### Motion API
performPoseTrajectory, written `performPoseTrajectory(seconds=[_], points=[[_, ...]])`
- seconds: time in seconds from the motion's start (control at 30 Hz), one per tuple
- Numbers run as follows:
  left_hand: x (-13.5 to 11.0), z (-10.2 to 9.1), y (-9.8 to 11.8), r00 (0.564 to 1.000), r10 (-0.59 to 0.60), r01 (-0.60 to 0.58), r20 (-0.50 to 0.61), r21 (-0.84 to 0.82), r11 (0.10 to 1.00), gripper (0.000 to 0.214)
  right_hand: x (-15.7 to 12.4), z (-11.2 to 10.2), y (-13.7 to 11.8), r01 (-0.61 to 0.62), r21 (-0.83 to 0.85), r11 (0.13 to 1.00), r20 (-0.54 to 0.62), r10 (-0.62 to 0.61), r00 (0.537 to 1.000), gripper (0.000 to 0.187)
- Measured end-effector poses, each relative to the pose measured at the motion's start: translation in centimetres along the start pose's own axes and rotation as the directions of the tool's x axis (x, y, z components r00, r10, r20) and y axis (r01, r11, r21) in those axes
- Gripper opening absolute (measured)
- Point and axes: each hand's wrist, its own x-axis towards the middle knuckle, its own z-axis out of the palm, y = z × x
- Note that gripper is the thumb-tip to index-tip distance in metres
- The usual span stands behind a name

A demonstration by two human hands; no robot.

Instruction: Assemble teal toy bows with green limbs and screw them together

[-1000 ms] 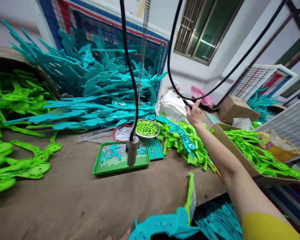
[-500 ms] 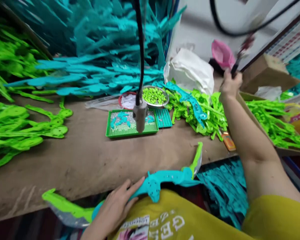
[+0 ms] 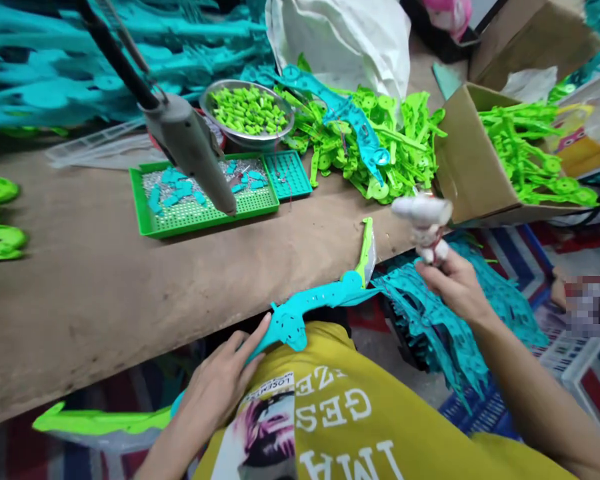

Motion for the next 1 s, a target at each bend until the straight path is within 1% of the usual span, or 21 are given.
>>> performPoseTrajectory(seconds=[0.07,0.13,0.23,0.33,0.4,0.5,0.6,0.63,0.67,0.77,0.8,0.83,0.9,0.93,0.97,1.0], points=[[-0.3,0.2,0.1,1.0,0.012,-0.012,0.009,0.001,1.0,0.062,-2.3,0.1,2.4,-0.123,-0.066,0.99,0.059,0.127,0.99,0.034],[-0.7,0.5,-0.1,0.999,0.036,-0.036,0.03,-0.003,0.999,0.062,-4.0,0.3,4.3,-0.195,-0.135,0.971,0.07,0.206,0.976,0.038],[-1.4,0.8,-0.2,0.998,0.041,-0.042,0.054,0.014,0.999,0.06,-5.4,1.1,6.5,-0.202,-0.241,0.949,0.058,0.222,0.973,0.044],[-1.8,1.0,0.3,0.999,-0.006,0.004,0.05,0.047,0.999,0.058,-5.6,2.0,7.7,-0.177,-0.302,0.937,0.066,0.206,0.976,0.043],[-1.9,1.1,0.8,0.999,-0.04,0.038,0.033,0.059,0.998,0.057,-5.4,2.3,7.7,-0.162,-0.327,0.931,0.09,0.201,0.975,0.042],[-1.8,1.1,1.3,0.997,-0.072,0.071,0.03,0.03,0.997,0.056,-5.0,2.0,6.8,-0.143,-0.335,0.931,0.101,0.187,0.977,0.042],[-1.6,1.1,1.3,0.995,-0.092,0.093,0.049,-0.015,0.996,0.055,-4.7,1.6,5.9,-0.123,-0.297,0.947,-0.009,0.126,0.992,0.039],[-1.5,1.1,1.1,0.994,-0.098,0.099,0.057,-0.024,0.995,0.055,-4.6,1.6,5.9,-0.113,-0.289,0.951,-0.025,0.11,0.994,0.038],[-1.5,1.1,1.0,0.993,-0.104,0.106,0.063,-0.031,0.994,0.055,-4.4,1.6,5.9,-0.104,-0.29,0.951,-0.012,0.105,0.994,0.038],[-1.3,1.0,0.8,0.99,-0.118,0.121,0.074,-0.045,0.992,0.055,-3.5,1.7,6.1,-0.101,-0.334,0.937,0.119,0.148,0.982,0.037],[-1.2,0.9,0.8,0.99,-0.121,0.125,0.079,-0.05,0.991,0.055,-3.2,1.7,6.1,-0.108,-0.34,0.934,0.125,0.158,0.98,0.038],[-1.2,0.8,0.8,0.989,-0.124,0.129,0.085,-0.055,0.99,0.055,-2.8,1.8,6.2,-0.115,-0.33,0.937,0.084,0.151,0.985,0.038],[-1.1,0.4,1.0,0.987,-0.131,0.137,0.096,-0.063,0.989,0.055,-2.0,1.9,6.1,-0.122,-0.289,0.95,-0.069,0.106,0.992,0.038],[-1.1,0.3,1.0,0.986,-0.134,0.141,0.099,-0.064,0.988,0.055,-1.5,2.0,6.2,-0.121,-0.281,0.952,-0.106,0.094,0.99,0.038],[-1.1,0.1,1.0,0.986,-0.136,0.143,0.1,-0.065,0.988,0.055,-1.0,2.1,6.2,-0.123,-0.29,0.949,-0.1,0.098,0.99,0.037],[-1.0,0.0,1.0,0.985,-0.135,0.142,0.103,-0.065,0.988,0.055,-0.5,2.2,6.3,-0.124,-0.315,0.941,-0.057,0.112,0.992,0.036]])
